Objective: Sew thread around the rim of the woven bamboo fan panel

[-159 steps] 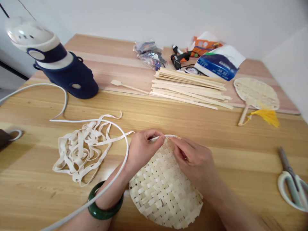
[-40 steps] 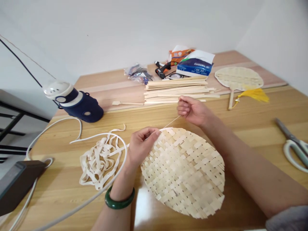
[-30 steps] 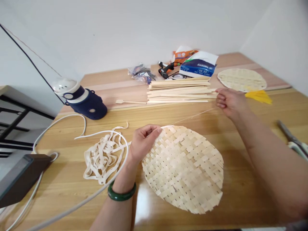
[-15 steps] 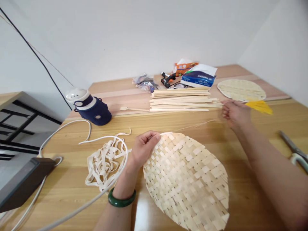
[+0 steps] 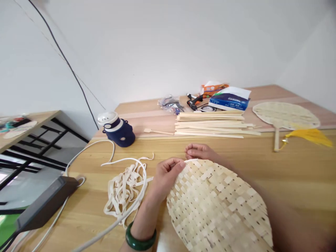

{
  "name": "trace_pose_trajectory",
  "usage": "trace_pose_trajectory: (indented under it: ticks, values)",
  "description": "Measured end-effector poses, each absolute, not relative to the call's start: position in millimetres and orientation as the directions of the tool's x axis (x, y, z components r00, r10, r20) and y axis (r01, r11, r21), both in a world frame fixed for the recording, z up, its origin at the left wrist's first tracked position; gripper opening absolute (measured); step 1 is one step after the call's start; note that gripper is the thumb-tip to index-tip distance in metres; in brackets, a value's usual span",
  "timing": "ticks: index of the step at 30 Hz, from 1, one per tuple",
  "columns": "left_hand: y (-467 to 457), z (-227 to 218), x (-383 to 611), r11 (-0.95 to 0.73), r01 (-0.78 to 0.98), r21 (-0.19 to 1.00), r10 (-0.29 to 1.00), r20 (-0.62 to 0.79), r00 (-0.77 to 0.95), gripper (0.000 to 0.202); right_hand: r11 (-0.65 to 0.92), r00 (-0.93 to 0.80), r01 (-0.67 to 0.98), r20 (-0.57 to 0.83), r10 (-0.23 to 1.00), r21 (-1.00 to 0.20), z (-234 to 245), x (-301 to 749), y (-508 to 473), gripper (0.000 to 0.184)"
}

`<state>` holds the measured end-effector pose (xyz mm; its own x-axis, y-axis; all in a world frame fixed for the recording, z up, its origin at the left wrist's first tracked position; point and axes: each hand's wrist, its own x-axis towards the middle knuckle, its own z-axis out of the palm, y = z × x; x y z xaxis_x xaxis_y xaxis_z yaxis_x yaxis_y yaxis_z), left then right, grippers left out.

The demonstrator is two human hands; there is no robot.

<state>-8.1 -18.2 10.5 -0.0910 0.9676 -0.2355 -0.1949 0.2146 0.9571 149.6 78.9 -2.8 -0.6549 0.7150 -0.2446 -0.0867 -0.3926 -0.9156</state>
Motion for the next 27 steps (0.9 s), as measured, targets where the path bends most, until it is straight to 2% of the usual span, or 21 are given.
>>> trace_pose_trajectory:
  ticks: [3,7,10,14,20,24,27]
  values:
    - [-16.5,11.7,-13.1,0.22,-0.205,0.954,0.961,-0.248,-0.122,0.034,-0.454,-0.626,-0.127,-0.284,0.726,-0.882,-9.5,152.0,75.4,0.03]
    - [-15.6,9.1,-18.4,0.282,-0.16,0.946,0.948,-0.301,-0.107,0.031,-0.53,-0.66,-0.304,-0.226,0.716,-0.792,-9.9,159.6,77.9,0.026]
    - [-13.0,5.7,-18.0,0.34,-0.134,0.931,0.929,-0.355,-0.106,0.03,-0.545,-0.677,-0.324,-0.213,0.704,-0.774,-8.9,163.3,83.0,0.024]
    - [-3.1,8.1,-13.7,0.376,-0.062,0.925,0.921,-0.38,-0.08,0.028,-0.554,-0.728,-0.221,-0.242,0.641,-0.802,-10.2,169.4,88.3,0.026]
    - [13.5,15.8,-8.8,0.249,0.121,0.961,0.967,-0.254,0.028,0.024,-0.519,-0.791,0.026,-0.335,0.512,-0.854,-8.4,181.9,96.1,0.031]
    - [13.3,15.1,-5.3,0.256,0.147,0.956,0.966,-0.259,0.003,0.025,-0.427,-0.779,0.177,-0.391,0.49,-0.887,-5.3,183.7,98.2,0.03]
    - [10.3,15.0,-8.0,0.268,0.117,0.956,0.962,-0.272,0.022,0.028,-0.367,-0.772,0.211,-0.385,0.506,-0.906,-5.3,182.4,98.2,0.026]
